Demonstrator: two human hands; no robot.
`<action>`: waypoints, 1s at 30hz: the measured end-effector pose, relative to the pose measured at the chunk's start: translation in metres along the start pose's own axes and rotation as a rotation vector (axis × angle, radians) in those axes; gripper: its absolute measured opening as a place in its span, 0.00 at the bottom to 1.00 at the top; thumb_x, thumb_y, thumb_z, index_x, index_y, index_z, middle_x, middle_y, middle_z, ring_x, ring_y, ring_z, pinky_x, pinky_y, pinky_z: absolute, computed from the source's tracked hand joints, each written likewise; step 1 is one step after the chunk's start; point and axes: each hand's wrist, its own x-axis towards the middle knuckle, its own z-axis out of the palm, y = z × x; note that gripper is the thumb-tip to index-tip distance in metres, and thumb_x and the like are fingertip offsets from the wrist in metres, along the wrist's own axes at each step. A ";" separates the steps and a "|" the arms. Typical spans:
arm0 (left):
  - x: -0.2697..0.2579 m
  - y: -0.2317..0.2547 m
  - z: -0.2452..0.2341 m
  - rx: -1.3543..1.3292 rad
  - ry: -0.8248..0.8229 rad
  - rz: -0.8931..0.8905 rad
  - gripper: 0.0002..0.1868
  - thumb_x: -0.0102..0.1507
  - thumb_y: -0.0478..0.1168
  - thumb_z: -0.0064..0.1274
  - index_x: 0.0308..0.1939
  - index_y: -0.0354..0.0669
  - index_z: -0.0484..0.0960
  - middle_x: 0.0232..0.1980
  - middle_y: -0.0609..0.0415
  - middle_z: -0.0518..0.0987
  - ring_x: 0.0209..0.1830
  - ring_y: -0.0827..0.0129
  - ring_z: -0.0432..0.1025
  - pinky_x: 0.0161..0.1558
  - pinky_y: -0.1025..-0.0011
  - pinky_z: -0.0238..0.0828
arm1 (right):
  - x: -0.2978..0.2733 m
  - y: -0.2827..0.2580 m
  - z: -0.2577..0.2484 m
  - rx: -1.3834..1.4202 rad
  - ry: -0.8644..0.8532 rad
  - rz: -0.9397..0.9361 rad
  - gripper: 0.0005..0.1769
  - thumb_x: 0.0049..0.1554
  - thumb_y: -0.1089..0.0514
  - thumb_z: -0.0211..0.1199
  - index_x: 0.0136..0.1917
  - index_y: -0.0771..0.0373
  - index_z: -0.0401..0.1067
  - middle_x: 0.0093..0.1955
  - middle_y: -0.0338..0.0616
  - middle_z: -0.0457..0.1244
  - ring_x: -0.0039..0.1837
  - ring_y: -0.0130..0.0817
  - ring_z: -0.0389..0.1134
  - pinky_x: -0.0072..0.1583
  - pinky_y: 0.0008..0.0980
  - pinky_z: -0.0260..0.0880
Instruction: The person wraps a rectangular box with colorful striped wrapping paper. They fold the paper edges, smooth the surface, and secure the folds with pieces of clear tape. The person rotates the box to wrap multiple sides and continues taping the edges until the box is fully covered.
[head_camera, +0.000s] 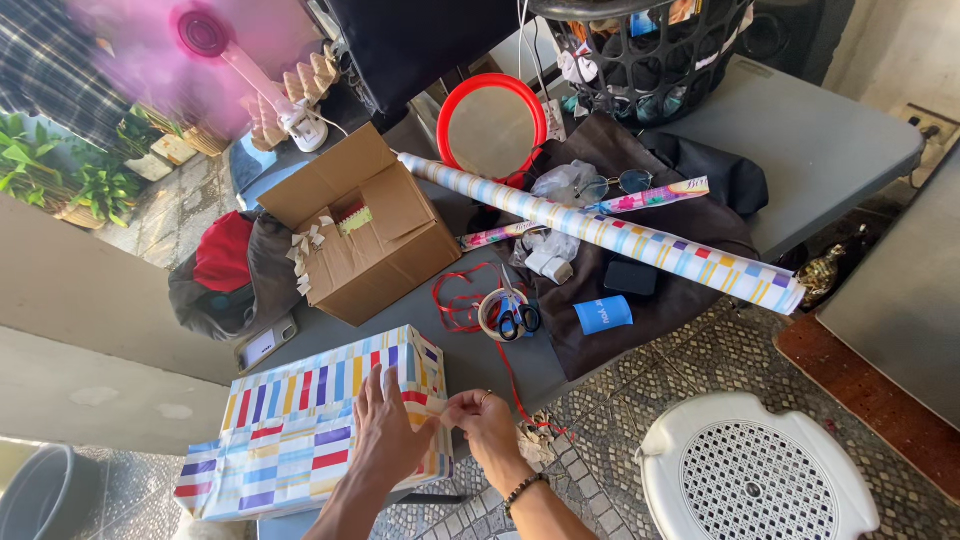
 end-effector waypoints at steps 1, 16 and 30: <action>0.001 -0.002 0.005 0.010 -0.023 -0.020 0.55 0.53 0.43 0.67 0.76 0.31 0.49 0.79 0.36 0.44 0.79 0.42 0.39 0.75 0.52 0.41 | 0.001 0.005 0.002 0.000 0.015 0.020 0.06 0.54 0.63 0.69 0.47 0.65 0.78 0.40 0.40 0.70 0.40 0.24 0.67 0.43 0.24 0.63; -0.001 -0.015 0.048 -0.203 0.177 0.003 0.51 0.53 0.36 0.62 0.75 0.28 0.51 0.78 0.33 0.47 0.80 0.42 0.41 0.75 0.55 0.44 | -0.006 0.000 0.032 -0.016 0.117 0.113 0.08 0.54 0.66 0.66 0.49 0.69 0.75 0.41 0.42 0.69 0.42 0.28 0.70 0.45 0.26 0.73; -0.002 0.012 0.033 0.010 0.139 -0.132 0.42 0.57 0.41 0.55 0.71 0.28 0.56 0.77 0.35 0.54 0.79 0.44 0.49 0.68 0.58 0.62 | -0.005 -0.001 0.041 -0.183 0.264 0.040 0.05 0.55 0.64 0.67 0.43 0.70 0.76 0.40 0.50 0.71 0.40 0.29 0.70 0.45 0.29 0.72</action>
